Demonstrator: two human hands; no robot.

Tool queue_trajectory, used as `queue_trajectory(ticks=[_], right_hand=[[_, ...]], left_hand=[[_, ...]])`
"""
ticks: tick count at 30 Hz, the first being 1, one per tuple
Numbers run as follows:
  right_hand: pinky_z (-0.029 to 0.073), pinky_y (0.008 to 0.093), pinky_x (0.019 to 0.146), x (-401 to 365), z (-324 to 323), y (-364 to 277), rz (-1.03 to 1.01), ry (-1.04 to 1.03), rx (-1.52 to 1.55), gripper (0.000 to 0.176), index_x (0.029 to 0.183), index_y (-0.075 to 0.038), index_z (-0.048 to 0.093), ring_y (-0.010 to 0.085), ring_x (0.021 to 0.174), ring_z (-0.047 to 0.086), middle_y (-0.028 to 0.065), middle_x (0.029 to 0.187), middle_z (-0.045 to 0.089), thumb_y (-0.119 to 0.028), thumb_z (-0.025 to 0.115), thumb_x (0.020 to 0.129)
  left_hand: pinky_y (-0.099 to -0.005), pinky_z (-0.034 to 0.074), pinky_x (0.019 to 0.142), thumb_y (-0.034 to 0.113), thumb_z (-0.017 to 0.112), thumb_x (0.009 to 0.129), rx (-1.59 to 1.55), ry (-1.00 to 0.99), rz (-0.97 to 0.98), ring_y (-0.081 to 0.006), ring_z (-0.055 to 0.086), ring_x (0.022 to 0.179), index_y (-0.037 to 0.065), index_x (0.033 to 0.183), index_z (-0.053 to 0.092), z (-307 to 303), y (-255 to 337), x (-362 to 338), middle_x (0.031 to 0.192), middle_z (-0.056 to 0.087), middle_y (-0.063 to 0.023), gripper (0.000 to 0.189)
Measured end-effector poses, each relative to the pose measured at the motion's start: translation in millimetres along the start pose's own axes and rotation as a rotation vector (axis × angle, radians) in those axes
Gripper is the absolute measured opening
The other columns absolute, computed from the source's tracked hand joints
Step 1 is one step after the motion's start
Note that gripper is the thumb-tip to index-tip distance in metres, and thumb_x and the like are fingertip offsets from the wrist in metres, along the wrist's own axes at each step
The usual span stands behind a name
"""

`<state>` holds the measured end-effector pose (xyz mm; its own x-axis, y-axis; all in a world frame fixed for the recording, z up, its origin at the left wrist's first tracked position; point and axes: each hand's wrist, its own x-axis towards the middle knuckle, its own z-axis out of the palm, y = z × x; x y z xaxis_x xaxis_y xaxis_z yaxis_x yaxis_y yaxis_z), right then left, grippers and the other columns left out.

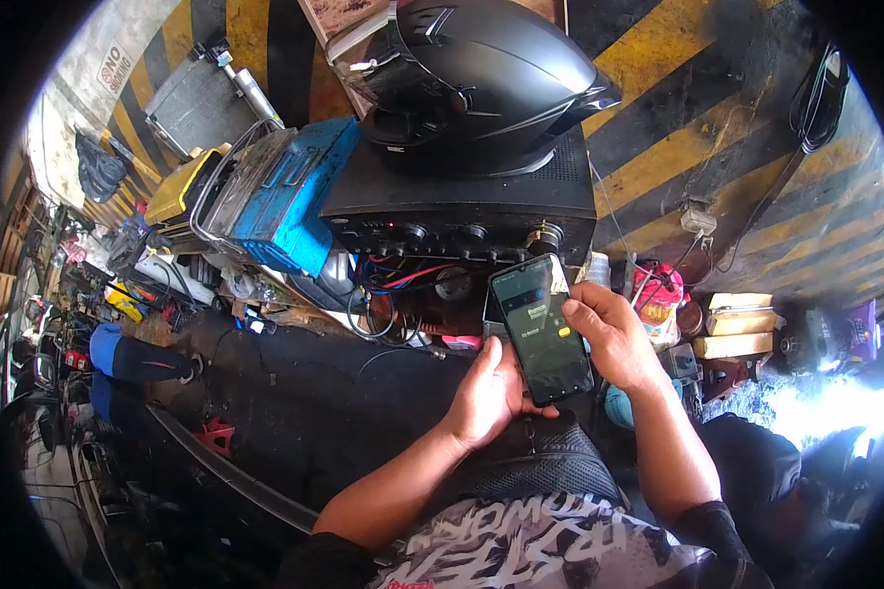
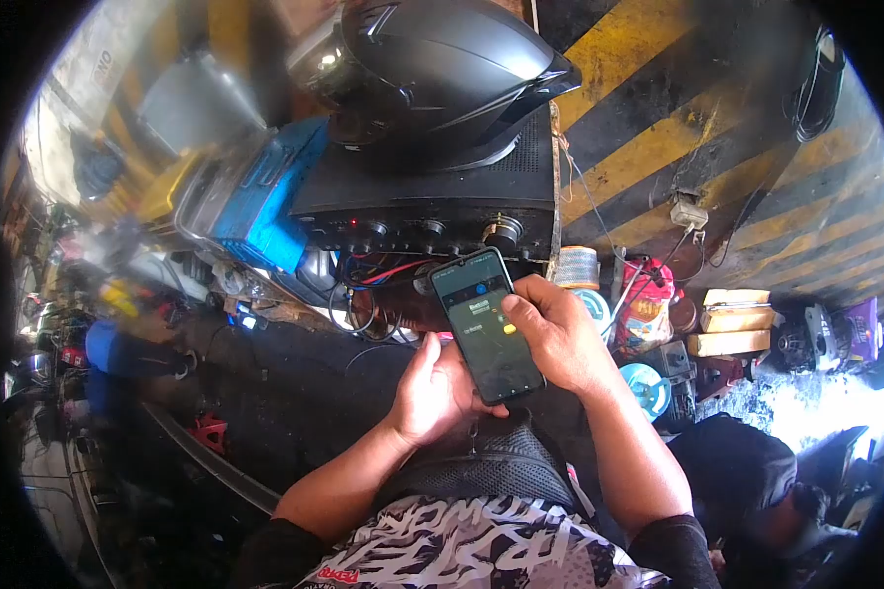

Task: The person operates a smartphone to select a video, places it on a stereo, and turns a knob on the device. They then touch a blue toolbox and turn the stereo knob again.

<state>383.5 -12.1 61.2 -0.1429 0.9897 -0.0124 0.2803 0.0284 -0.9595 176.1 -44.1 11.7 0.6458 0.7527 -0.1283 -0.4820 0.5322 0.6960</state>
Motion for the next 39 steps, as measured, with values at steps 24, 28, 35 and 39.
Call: queue_trajectory(ticks=[24, 28, 35, 39], right_hand=[[0.05, 0.036, 0.079, 0, -1, 0, 0.003, -0.001, 0.029, 0.035, 0.111, 0.002, 0.066, 0.0187, 0.086, 0.064, 0.0124, 0.089, 0.069, -0.03, 0.057, 0.103], [0.05, 0.036, 0.08, -1, 0, 2, 0.008, 0.012, 0.058, 0.035, 0.111, 0.002, 0.066, 0.0186, 0.086, 0.064, 0.0122, 0.088, 0.068, -0.03, 0.056, 0.103], [0.05, 0.0362, 0.081, 0, 1, 3, -0.004, 0.001, 0.063, 0.035, 0.111, 0.002, 0.065, 0.0191, 0.087, 0.064, 0.0125, 0.089, 0.068, -0.03, 0.056, 0.103], [0.051, 0.0362, 0.081, 0, 1, 5, -0.004, -0.002, 0.06, 0.035, 0.112, 0.002, 0.065, 0.0191, 0.089, 0.065, 0.0126, 0.091, 0.069, -0.03, 0.056, 0.104]], left_hand=[[-0.054, 0.056, 0.096, 0.073, 0.027, 0.101, 0.011, 0.009, -0.011, -0.0347, 0.053, 0.135, 0.007, 0.159, 0.026, 2, 0, 1, 0.153, 0.046, -0.0188, 0.089], [-0.0548, 0.056, 0.096, 0.073, 0.027, 0.101, 0.007, 0.001, -0.011, -0.0348, 0.053, 0.136, 0.007, 0.159, 0.026, 0, -1, 1, 0.154, 0.046, -0.0184, 0.088], [-0.0547, 0.056, 0.095, 0.073, 0.028, 0.101, 0.004, -0.005, -0.007, -0.0349, 0.054, 0.135, 0.007, 0.159, 0.026, -1, -1, 0, 0.153, 0.047, -0.0189, 0.089], [-0.0546, 0.057, 0.095, 0.073, 0.028, 0.101, 0.005, 0.006, 0.0, -0.0347, 0.054, 0.135, 0.006, 0.159, 0.026, 0, -1, 0, 0.153, 0.047, -0.0192, 0.089]])
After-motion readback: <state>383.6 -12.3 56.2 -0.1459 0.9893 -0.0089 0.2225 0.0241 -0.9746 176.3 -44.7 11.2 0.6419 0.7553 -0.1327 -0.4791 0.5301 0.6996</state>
